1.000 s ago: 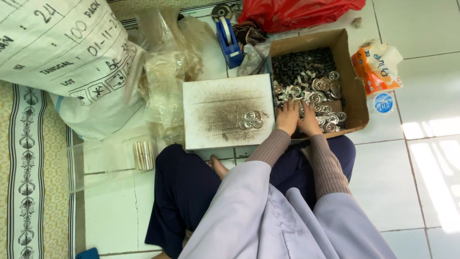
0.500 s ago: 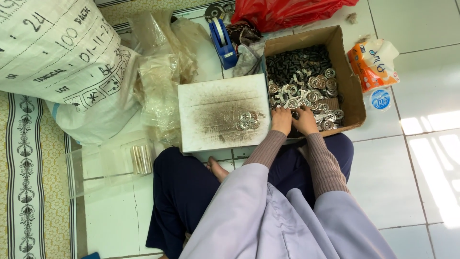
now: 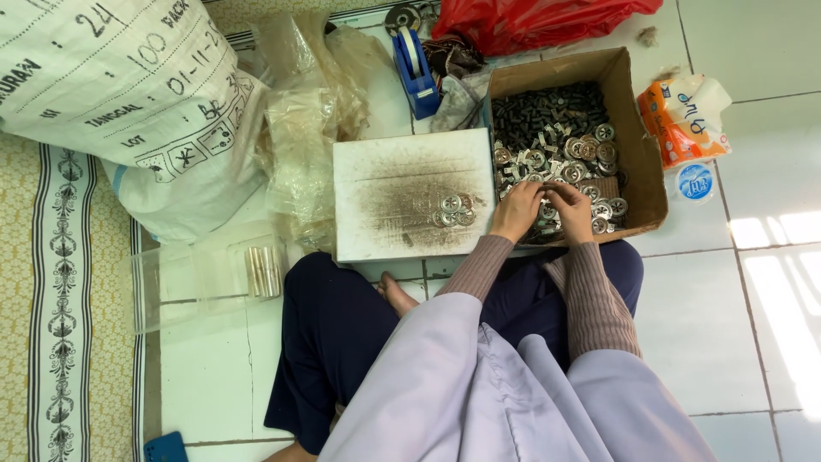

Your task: Packaging small metal components into plastic bags using a scooping card while sitting on the floor.

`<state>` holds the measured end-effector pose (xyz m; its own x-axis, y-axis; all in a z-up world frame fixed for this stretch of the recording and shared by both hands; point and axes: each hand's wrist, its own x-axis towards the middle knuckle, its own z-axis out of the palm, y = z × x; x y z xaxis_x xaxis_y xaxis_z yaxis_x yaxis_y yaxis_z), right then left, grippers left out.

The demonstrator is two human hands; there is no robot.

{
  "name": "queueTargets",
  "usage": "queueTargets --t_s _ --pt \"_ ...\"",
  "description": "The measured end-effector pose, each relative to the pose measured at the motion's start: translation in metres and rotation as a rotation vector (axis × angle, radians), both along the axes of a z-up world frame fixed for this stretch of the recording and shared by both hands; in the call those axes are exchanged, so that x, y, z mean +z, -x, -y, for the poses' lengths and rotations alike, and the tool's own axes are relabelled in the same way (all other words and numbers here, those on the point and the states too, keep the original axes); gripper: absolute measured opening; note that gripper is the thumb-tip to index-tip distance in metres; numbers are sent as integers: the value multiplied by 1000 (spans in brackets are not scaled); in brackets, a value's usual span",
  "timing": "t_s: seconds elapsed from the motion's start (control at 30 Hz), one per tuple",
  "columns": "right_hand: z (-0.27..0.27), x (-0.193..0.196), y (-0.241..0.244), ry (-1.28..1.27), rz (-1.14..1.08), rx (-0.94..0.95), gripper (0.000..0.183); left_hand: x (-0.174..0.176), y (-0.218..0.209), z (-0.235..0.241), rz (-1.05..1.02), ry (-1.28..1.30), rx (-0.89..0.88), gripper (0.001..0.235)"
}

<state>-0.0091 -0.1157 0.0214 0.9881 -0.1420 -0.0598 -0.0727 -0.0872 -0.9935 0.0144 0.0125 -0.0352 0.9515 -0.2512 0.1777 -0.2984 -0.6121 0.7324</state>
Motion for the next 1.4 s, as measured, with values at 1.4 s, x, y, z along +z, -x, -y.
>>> queueTargets --t_s 1.4 --pt "-103 32 18 89 332 66 28 52 67 -190 113 446 585 22"
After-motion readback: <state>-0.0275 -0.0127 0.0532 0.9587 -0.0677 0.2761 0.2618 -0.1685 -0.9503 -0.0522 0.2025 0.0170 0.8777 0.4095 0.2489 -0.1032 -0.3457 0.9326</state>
